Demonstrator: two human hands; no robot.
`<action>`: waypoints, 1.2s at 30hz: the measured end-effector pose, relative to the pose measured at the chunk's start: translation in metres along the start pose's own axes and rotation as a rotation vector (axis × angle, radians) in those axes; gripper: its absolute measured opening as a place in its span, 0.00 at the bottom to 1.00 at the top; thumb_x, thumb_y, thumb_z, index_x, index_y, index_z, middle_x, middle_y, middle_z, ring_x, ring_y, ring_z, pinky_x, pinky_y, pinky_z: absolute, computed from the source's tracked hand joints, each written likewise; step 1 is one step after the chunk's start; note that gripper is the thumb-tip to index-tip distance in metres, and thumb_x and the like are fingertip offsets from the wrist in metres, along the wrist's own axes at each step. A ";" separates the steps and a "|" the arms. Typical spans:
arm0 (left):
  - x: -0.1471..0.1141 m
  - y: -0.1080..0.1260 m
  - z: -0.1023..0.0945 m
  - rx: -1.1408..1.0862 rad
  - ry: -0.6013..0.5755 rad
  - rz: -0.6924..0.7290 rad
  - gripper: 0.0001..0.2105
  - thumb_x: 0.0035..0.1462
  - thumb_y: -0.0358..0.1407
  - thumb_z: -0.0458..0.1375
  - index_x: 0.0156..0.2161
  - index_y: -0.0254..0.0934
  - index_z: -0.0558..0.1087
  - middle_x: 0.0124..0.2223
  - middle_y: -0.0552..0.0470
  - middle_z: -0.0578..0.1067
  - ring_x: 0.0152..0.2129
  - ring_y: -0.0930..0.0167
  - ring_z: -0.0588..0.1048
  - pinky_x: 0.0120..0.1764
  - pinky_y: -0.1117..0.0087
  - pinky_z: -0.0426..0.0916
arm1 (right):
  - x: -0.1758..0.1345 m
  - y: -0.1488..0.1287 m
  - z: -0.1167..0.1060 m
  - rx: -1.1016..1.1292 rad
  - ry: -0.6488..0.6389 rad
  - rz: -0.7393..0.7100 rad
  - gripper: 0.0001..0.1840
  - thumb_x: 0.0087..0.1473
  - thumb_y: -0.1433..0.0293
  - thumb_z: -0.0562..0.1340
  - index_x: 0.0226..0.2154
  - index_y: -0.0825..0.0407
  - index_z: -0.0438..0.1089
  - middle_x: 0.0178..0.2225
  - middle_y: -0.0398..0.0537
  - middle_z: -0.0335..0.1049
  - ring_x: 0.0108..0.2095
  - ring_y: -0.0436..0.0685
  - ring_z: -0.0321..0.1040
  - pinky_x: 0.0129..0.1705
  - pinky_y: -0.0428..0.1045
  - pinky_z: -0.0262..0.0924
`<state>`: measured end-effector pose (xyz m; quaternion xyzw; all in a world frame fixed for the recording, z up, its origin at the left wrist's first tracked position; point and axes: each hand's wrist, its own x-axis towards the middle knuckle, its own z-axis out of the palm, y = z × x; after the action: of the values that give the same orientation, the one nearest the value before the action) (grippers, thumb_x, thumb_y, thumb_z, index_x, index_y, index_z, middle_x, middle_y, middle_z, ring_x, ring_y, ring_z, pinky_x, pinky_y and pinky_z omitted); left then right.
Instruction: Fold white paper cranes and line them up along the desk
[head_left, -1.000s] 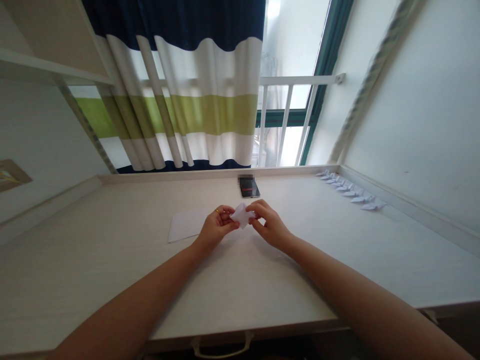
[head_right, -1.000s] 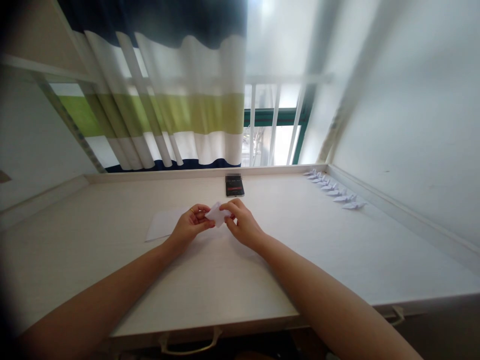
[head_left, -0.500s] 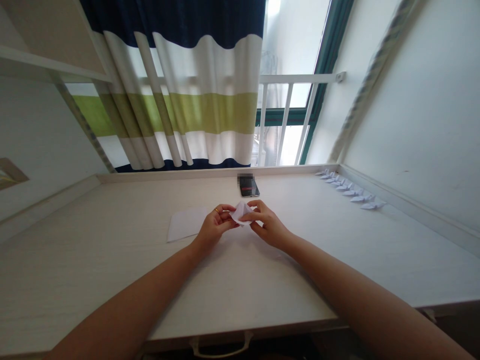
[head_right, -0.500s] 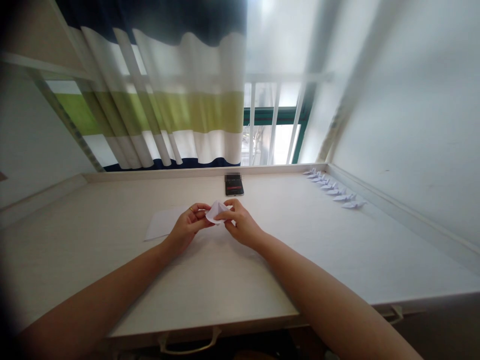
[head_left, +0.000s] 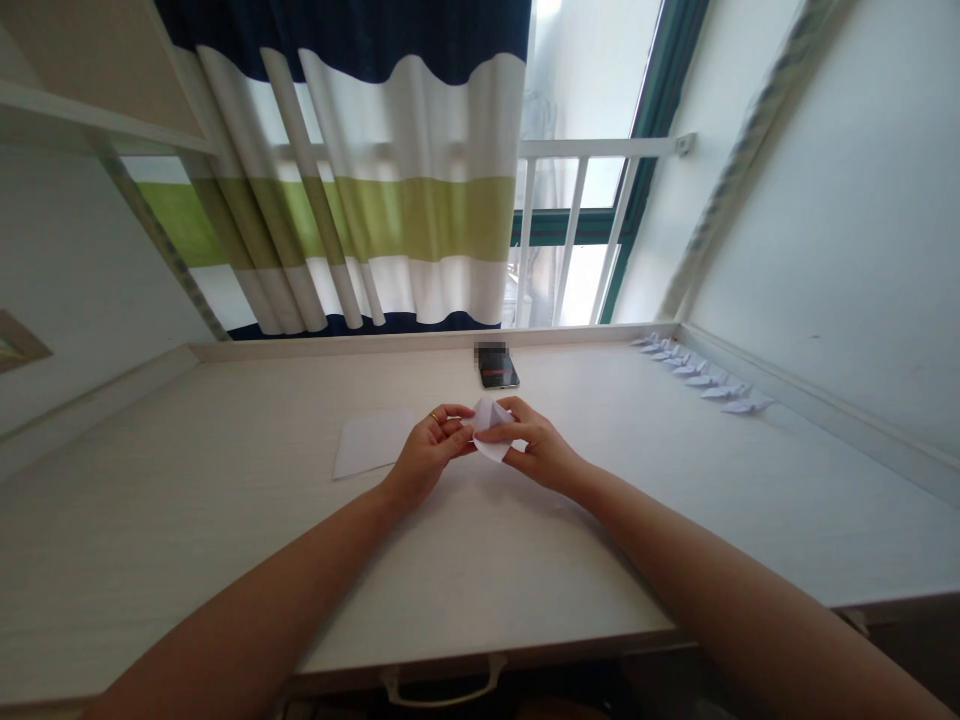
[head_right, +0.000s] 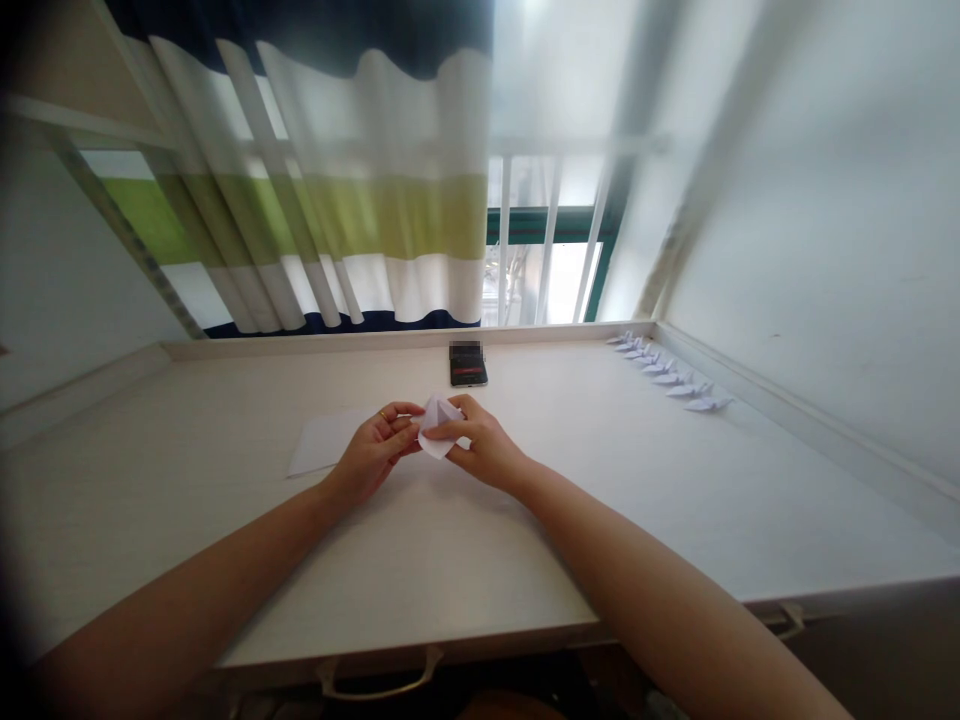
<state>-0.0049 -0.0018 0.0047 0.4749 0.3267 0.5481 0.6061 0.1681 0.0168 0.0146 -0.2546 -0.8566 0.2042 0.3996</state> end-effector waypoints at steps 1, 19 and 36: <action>0.000 -0.001 0.000 0.002 0.007 0.001 0.14 0.43 0.33 0.61 0.37 0.34 0.65 0.28 0.54 0.75 0.26 0.76 0.73 0.34 0.72 0.67 | 0.000 0.000 0.000 0.000 0.002 -0.001 0.09 0.46 0.73 0.60 0.33 0.48 0.73 0.41 0.51 0.61 0.40 0.55 0.62 0.39 0.51 0.60; 0.002 -0.003 0.003 0.039 0.087 -0.033 0.17 0.35 0.32 0.65 0.32 0.34 0.63 0.23 0.57 0.74 0.22 0.76 0.73 0.31 0.71 0.69 | 0.000 -0.001 0.003 -0.018 0.025 -0.004 0.06 0.44 0.77 0.59 0.24 0.51 0.71 0.41 0.51 0.65 0.39 0.54 0.65 0.39 0.50 0.60; -0.001 -0.001 0.006 0.099 0.155 0.017 0.17 0.34 0.31 0.65 0.30 0.35 0.62 0.24 0.58 0.73 0.22 0.76 0.72 0.28 0.71 0.69 | 0.001 0.000 0.008 0.065 0.004 0.046 0.09 0.42 0.80 0.58 0.22 0.52 0.70 0.42 0.49 0.62 0.39 0.54 0.63 0.40 0.49 0.58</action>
<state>0.0009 -0.0039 0.0060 0.4630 0.3953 0.5715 0.5502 0.1610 0.0161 0.0100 -0.2614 -0.8428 0.2406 0.4044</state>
